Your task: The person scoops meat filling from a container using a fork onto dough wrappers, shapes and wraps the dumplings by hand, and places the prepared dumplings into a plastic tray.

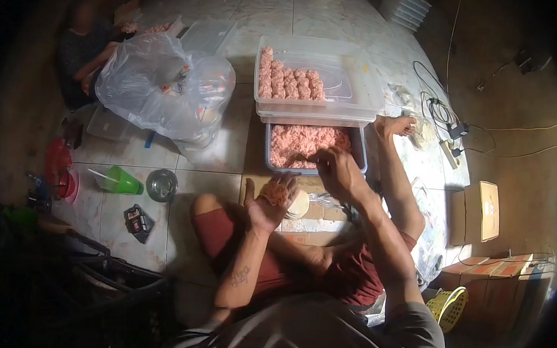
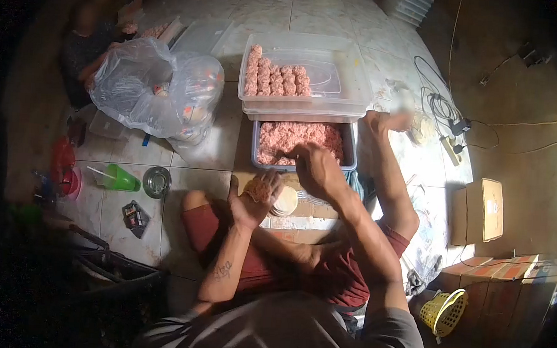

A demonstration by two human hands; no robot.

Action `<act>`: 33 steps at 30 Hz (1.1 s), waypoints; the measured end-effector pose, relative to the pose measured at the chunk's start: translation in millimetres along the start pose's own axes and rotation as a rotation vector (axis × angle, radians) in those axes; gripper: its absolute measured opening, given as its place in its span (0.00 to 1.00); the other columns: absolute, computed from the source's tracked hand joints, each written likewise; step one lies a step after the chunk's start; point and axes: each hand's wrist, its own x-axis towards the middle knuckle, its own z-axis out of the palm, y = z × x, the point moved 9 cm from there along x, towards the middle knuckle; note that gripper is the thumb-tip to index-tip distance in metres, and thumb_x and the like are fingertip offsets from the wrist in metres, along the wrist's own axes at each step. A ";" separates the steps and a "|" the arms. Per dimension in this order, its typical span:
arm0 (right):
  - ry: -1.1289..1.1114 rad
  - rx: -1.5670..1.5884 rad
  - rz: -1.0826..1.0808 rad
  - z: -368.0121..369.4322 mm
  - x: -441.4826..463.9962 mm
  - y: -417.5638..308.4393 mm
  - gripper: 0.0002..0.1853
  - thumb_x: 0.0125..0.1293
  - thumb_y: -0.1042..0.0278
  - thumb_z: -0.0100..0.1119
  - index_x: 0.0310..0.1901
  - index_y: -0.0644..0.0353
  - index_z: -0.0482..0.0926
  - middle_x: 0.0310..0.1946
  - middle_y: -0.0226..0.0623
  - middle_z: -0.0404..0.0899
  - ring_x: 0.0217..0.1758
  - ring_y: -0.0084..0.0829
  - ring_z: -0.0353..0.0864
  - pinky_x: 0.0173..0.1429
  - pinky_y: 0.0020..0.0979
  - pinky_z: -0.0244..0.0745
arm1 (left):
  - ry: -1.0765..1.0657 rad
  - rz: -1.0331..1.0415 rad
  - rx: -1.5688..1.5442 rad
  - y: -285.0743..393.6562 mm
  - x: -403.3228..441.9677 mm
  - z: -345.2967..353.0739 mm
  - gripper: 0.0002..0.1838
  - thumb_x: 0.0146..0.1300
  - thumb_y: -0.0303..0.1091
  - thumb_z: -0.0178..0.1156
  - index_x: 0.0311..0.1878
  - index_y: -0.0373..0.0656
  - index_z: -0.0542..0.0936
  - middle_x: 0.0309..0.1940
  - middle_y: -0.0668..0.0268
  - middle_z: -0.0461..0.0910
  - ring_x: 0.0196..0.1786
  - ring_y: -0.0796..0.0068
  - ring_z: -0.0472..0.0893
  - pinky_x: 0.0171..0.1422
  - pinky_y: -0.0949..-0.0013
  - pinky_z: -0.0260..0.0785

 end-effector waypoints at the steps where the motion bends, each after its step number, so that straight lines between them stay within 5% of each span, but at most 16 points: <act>1: -0.092 0.094 0.204 0.3 -9.1 -9.5 0.09 0.64 0.78 0.53 0.44 0.65 0.81 0.36 0.55 0.81 0.37 0.58 0.80 0.42 0.50 0.76 | -0.001 -0.001 0.000 -4.6 4.5 8.7 0.41 0.70 0.66 0.53 0.64 0.32 0.72 0.68 0.45 0.71 0.75 0.47 0.65 0.82 0.45 0.55; 3: -0.245 -0.143 0.310 61.4 -82.1 1.1 0.13 0.63 0.78 0.52 0.47 0.64 0.83 0.38 0.55 0.80 0.44 0.57 0.80 0.49 0.50 0.76 | -0.043 0.131 0.053 -8.3 12.2 35.5 0.43 0.69 0.67 0.53 0.65 0.32 0.71 0.71 0.45 0.68 0.76 0.46 0.64 0.82 0.44 0.53; 5: -0.139 0.085 0.208 67.0 -99.9 -20.1 0.17 0.61 0.79 0.52 0.50 0.63 0.83 0.38 0.57 0.79 0.40 0.59 0.81 0.47 0.50 0.77 | 0.012 0.127 0.081 -7.0 20.7 17.1 0.44 0.69 0.70 0.52 0.65 0.32 0.71 0.73 0.46 0.64 0.77 0.47 0.62 0.82 0.45 0.54; 11: -0.194 -0.006 0.366 38.3 -97.6 0.5 0.19 0.62 0.77 0.53 0.54 0.56 0.82 0.44 0.50 0.80 0.43 0.51 0.83 0.46 0.45 0.81 | 0.130 -0.074 0.180 -10.2 3.8 6.4 0.49 0.70 0.73 0.46 0.69 0.28 0.68 0.73 0.42 0.65 0.77 0.48 0.63 0.82 0.47 0.53; 13: -0.342 -0.093 0.223 39.0 -95.4 -0.7 0.19 0.63 0.76 0.53 0.55 0.55 0.82 0.45 0.49 0.80 0.45 0.51 0.83 0.45 0.44 0.81 | 0.013 -0.299 0.312 -19.9 -3.6 14.0 0.52 0.70 0.74 0.43 0.70 0.26 0.66 0.72 0.40 0.67 0.75 0.46 0.68 0.81 0.46 0.56; 17: -0.272 -0.009 0.281 40.8 -101.6 8.3 0.19 0.63 0.77 0.53 0.55 0.56 0.82 0.46 0.48 0.80 0.45 0.52 0.82 0.48 0.45 0.81 | 0.009 -0.338 0.460 -24.8 -10.7 15.7 0.52 0.70 0.75 0.39 0.65 0.25 0.72 0.63 0.41 0.77 0.63 0.47 0.80 0.73 0.49 0.69; 21: -0.210 0.074 0.255 29.3 -105.4 10.3 0.18 0.63 0.76 0.56 0.55 0.62 0.81 0.41 0.50 0.81 0.44 0.54 0.81 0.46 0.47 0.79 | 0.263 -0.215 0.660 -8.7 -8.0 -2.7 0.45 0.72 0.70 0.47 0.57 0.26 0.78 0.56 0.46 0.82 0.57 0.54 0.84 0.64 0.55 0.77; 23: -0.140 0.206 0.356 23.4 -108.9 11.8 0.15 0.68 0.70 0.60 0.54 0.65 0.80 0.41 0.47 0.83 0.44 0.48 0.83 0.48 0.43 0.79 | 0.310 -0.130 0.733 1.5 -7.8 -3.3 0.44 0.73 0.68 0.47 0.62 0.27 0.73 0.53 0.50 0.84 0.53 0.59 0.85 0.58 0.60 0.79; 25: -0.113 0.497 0.906 46.7 -136.6 45.4 0.17 0.72 0.61 0.62 0.53 0.66 0.80 0.43 0.45 0.84 0.45 0.37 0.84 0.51 0.36 0.77 | 0.216 -0.052 1.137 2.8 -7.6 16.4 0.44 0.74 0.67 0.46 0.71 0.32 0.66 0.54 0.53 0.83 0.51 0.64 0.85 0.56 0.62 0.80; 26: -0.124 0.605 0.897 59.4 -132.6 43.4 0.21 0.72 0.54 0.64 0.52 0.67 0.80 0.44 0.43 0.84 0.47 0.30 0.81 0.55 0.33 0.75 | 0.180 -0.104 1.241 -10.7 -10.3 34.8 0.44 0.75 0.67 0.44 0.78 0.38 0.57 0.58 0.54 0.82 0.51 0.67 0.85 0.56 0.64 0.79; 30: -0.063 1.078 0.837 67.7 -98.2 9.9 0.20 0.69 0.56 0.70 0.49 0.67 0.81 0.37 0.36 0.84 0.40 0.29 0.81 0.46 0.31 0.77 | -0.017 -0.273 1.228 -19.1 -20.7 89.9 0.42 0.77 0.64 0.44 0.80 0.41 0.58 0.61 0.55 0.80 0.55 0.67 0.84 0.58 0.66 0.79; 31: -0.086 1.119 0.792 55.3 -83.8 -6.1 0.20 0.68 0.56 0.70 0.48 0.68 0.81 0.36 0.36 0.84 0.39 0.29 0.81 0.44 0.31 0.77 | -0.005 -0.158 1.302 -20.6 -19.5 115.2 0.34 0.78 0.54 0.53 0.76 0.39 0.64 0.57 0.57 0.81 0.53 0.70 0.84 0.56 0.67 0.79; 33: -0.110 1.160 0.743 44.1 -66.8 -17.2 0.20 0.68 0.57 0.71 0.47 0.69 0.81 0.35 0.35 0.84 0.37 0.28 0.80 0.42 0.30 0.77 | -0.350 -0.277 1.864 -19.6 -18.2 67.1 0.23 0.73 0.38 0.60 0.67 0.38 0.73 0.52 0.62 0.82 0.50 0.74 0.83 0.54 0.68 0.79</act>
